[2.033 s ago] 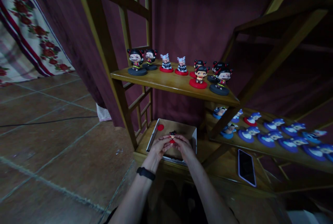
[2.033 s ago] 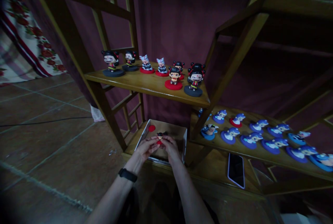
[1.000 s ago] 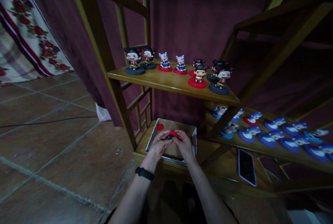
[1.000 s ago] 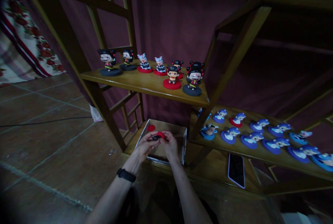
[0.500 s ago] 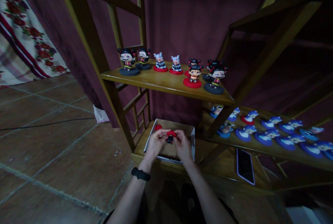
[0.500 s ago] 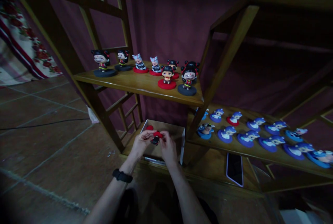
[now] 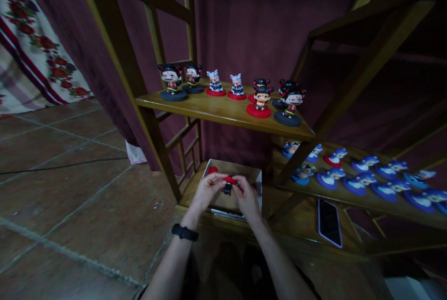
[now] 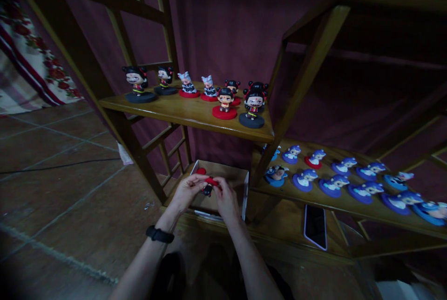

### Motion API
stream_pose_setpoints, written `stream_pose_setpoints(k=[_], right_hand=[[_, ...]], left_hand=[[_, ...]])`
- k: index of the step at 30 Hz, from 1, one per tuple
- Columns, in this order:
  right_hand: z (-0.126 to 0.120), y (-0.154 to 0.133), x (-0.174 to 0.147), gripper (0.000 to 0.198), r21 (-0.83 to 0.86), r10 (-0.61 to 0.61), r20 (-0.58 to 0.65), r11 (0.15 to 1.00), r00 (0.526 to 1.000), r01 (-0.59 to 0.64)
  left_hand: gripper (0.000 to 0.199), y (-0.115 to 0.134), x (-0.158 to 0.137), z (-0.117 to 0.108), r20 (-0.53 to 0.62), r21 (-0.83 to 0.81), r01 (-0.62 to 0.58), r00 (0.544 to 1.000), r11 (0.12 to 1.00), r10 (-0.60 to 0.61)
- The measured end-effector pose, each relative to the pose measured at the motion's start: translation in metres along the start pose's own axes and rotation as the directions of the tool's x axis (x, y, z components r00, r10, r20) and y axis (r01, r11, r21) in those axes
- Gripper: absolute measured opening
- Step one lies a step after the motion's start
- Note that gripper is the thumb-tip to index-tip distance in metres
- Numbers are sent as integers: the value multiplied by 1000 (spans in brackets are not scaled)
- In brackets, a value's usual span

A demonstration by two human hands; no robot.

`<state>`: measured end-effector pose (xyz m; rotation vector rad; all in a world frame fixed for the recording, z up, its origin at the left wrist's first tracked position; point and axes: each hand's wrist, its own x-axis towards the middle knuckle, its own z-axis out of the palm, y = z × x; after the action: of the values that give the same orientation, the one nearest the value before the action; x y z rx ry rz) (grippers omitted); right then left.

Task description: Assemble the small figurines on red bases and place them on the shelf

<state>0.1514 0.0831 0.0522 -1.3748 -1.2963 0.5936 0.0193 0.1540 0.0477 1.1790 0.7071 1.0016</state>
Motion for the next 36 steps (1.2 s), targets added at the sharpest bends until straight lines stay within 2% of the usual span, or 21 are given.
stream_pose_setpoints(k=[5, 9, 13, 16, 21, 24, 27, 36], right_hand=[[-1, -3, 0, 22, -53, -50, 21, 997, 999, 51], [-2, -3, 1, 22, -50, -56, 22, 997, 998, 57], [-2, -2, 4, 24, 39, -21, 31, 999, 999, 20], [1, 3, 7, 26, 177, 37, 45, 983, 998, -44], [8, 16, 10, 29, 430, 250, 104, 862, 963, -271], [9, 21, 7, 28, 563, 379, 156, 724, 912, -397], [9, 23, 6, 28, 624, 470, 206, 613, 859, -485], [11, 34, 8, 30, 648, 569, 224, 519, 791, -557]], left_hand=[[29, -2, 1, -2, 28, -35, -39, 999, 999, 40], [30, -4, 1, -2, 16, -70, -8, 1000, 998, 10], [30, -6, 0, 1, -5, -122, 25, 1000, 992, -26], [30, -5, -2, 3, -11, -187, 120, 992, 975, -124], [30, -8, -3, 4, 9, -278, 296, 952, 914, -306], [27, -14, -2, 3, 1, -293, 371, 922, 881, -388], [25, -19, -1, 3, -13, -320, 406, 901, 856, -433], [18, -25, 1, 4, -36, -340, 456, 868, 823, -496]])
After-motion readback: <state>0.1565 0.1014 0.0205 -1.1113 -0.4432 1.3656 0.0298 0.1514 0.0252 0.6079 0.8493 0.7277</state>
